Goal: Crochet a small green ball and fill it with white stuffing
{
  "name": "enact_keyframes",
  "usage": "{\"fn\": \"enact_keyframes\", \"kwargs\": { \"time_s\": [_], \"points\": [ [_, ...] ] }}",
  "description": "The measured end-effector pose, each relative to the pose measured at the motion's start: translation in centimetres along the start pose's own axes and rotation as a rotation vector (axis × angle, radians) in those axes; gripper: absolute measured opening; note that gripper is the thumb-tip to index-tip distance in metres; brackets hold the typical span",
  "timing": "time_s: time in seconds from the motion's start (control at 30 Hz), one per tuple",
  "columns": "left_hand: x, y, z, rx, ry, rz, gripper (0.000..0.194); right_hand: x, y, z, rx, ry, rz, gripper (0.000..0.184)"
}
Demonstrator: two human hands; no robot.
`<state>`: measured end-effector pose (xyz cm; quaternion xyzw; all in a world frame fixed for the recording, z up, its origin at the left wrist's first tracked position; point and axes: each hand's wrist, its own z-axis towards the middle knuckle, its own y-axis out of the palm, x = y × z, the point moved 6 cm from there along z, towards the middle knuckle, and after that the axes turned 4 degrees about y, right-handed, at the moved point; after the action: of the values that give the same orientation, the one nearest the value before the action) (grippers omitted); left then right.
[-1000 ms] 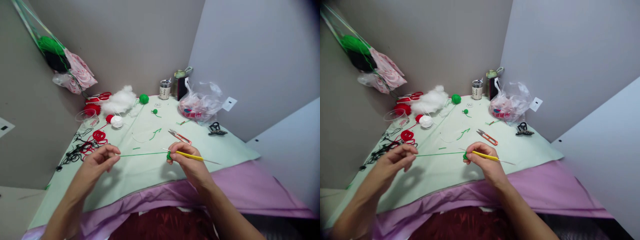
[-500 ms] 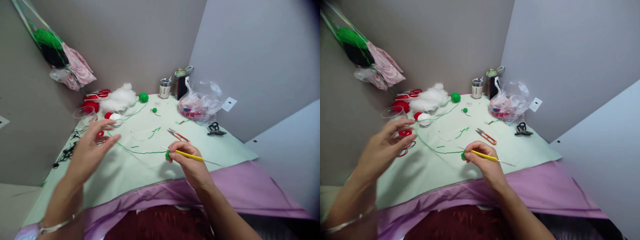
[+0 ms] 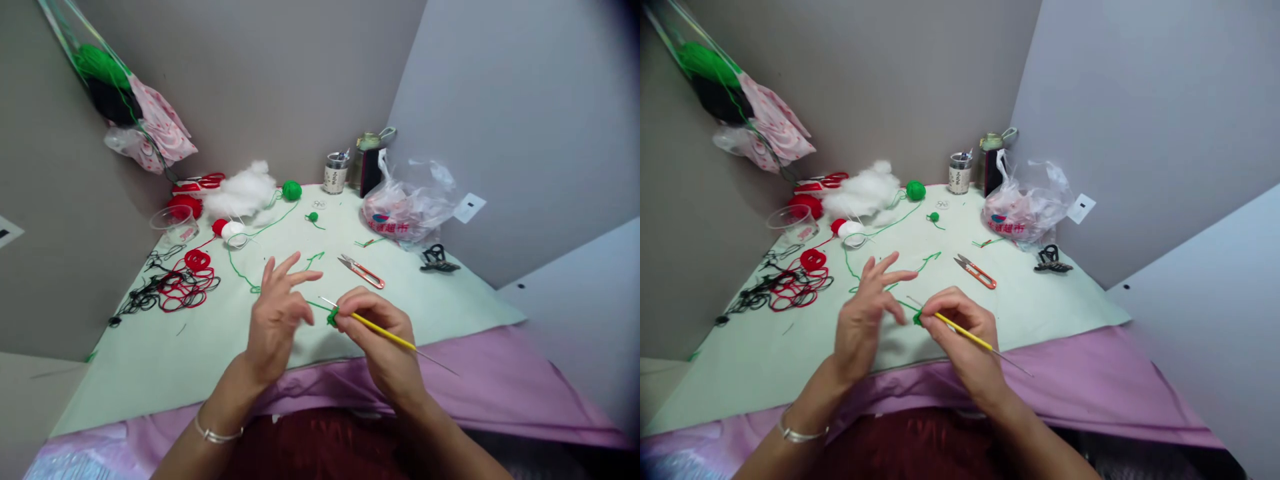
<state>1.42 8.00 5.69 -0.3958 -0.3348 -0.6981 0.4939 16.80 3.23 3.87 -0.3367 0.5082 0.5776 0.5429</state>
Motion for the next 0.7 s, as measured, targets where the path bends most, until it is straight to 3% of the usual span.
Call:
{"fn": "enact_keyframes", "kwargs": {
  "time_s": [0.03,0.07,0.13,0.23,0.37,0.5,0.7],
  "points": [
    [-0.4,0.3,-0.6,-0.042,-0.028,0.092,0.015,0.0,-0.2,0.1,0.009,-0.015,-0.027,0.008],
    [-0.8,0.4,-1.2,-0.039,-0.081,0.128,0.008,-0.1,-0.2,0.1,0.009,-0.034,-0.060,0.008],
    [-1.7,0.6,-2.2,0.006,-0.241,0.068,0.028,-0.2,-0.1,0.0,-0.011,-0.075,-0.121,0.007],
    [-2.9,1.2,-2.9,0.052,-0.423,-0.168,0.035,-0.1,0.3,-0.2,-0.051,-0.105,-0.153,0.007],
    [-3.6,1.3,-2.9,0.039,-0.425,-0.331,0.031,0.0,0.4,-0.1,-0.068,-0.113,-0.169,0.008],
    [-3.9,1.0,-3.3,0.123,-0.446,-0.370,0.028,0.4,0.3,0.2,-0.047,-0.100,-0.186,0.010],
    [-3.7,1.5,-3.5,0.210,-0.519,-0.483,0.034,1.2,0.1,0.2,-0.041,-0.003,-0.006,0.011]
  ]
}}
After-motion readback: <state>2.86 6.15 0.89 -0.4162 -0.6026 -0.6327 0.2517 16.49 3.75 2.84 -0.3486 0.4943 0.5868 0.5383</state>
